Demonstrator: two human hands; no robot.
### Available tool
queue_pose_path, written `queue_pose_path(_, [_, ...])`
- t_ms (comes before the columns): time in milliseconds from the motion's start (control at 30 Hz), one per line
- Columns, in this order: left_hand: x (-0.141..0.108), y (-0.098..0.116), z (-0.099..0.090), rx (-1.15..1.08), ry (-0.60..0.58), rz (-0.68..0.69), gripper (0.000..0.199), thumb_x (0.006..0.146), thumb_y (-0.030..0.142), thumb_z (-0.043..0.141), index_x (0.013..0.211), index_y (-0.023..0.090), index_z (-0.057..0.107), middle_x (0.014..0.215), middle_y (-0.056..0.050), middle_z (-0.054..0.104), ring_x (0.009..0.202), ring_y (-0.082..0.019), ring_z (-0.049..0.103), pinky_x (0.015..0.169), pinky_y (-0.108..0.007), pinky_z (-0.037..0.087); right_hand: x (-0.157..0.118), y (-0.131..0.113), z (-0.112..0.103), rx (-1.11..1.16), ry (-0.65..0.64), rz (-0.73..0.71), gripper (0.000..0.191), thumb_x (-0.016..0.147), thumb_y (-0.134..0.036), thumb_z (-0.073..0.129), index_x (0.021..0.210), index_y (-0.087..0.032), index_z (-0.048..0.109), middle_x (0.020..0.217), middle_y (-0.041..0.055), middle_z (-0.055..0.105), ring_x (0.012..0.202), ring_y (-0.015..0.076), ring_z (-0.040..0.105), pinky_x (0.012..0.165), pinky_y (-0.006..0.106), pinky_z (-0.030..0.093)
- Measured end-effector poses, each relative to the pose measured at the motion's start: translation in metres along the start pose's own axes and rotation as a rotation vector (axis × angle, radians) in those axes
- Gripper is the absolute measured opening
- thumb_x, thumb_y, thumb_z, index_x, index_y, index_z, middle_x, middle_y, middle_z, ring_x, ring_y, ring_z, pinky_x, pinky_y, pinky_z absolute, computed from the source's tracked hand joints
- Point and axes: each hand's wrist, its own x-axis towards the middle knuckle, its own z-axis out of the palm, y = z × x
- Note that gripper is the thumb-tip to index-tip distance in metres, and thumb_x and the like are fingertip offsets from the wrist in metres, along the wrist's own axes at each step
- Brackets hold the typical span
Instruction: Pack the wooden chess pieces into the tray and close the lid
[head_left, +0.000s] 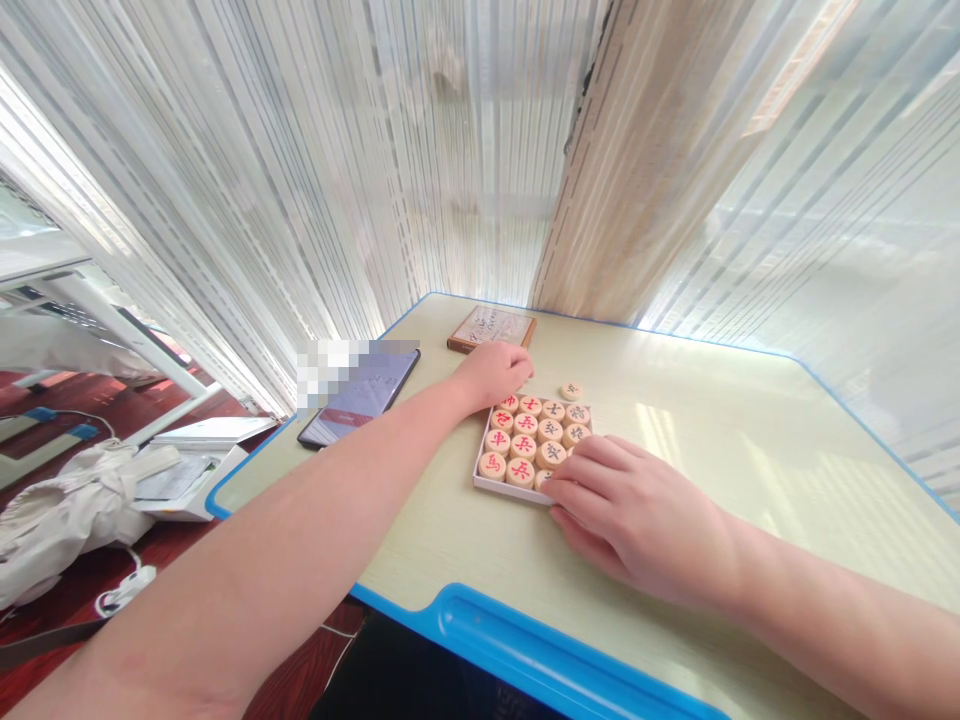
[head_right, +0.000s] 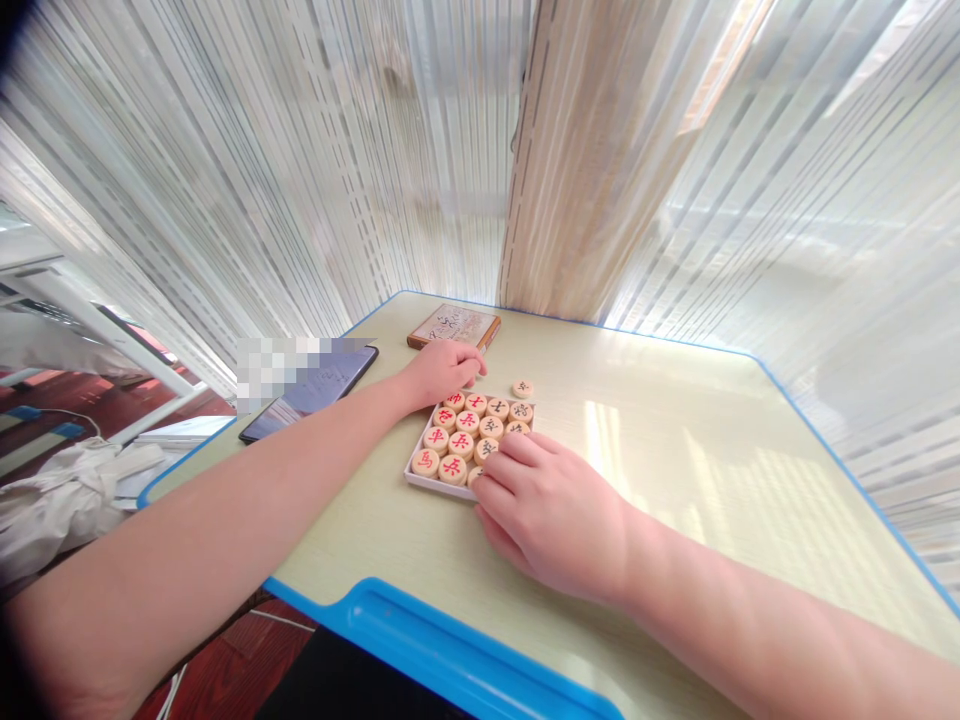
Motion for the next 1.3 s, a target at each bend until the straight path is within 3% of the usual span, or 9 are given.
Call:
queue_pose_path(500, [0.0015,-0.0008,0.0013,-0.003,0.001,-0.004,0.03,0.077,0.024,0.042,0.076,0.015,0.07,0.069,-0.003,0.069,0.069,-0.015,0.061,0.069,-0.026,0.047,0.0077,-0.009,-0.0083,-0.119,-0.086,-0.021,0.024,0.087,-0.014,0.047,0.069,-0.016,0.062,0.065,0.0057,0.056,0.068,0.0174,0.044,0.064,0.031,0.038])
queue_pose_path(967, [0.0005,0.0007,-0.0004,0.013,-0.013,0.003,0.03,0.078,0.024,0.041,0.076,0.015,0.07,0.071,-0.003,0.069,0.07,-0.016,0.062,0.07,-0.026,0.047,0.0041,-0.0049,-0.0048,-0.073,-0.05,-0.03,0.023,0.087,-0.014,0.043,0.08,-0.014,0.066,0.07,0.0067,0.058,0.068,0.0178,0.044,0.064,0.032,0.04])
queue_pose_path(1300, [0.002,-0.0002,0.0006,0.012,-0.01,0.003,0.031,0.077,0.024,0.042,0.075,0.015,0.071,0.071,-0.004,0.069,0.069,-0.017,0.062,0.069,-0.028,0.047,0.0065,-0.0073,-0.0051,-0.112,-0.063,-0.037,0.023,0.087,-0.015,0.045,0.075,-0.015,0.064,0.07,0.0066,0.059,0.068,0.0174,0.045,0.064,0.031,0.04])
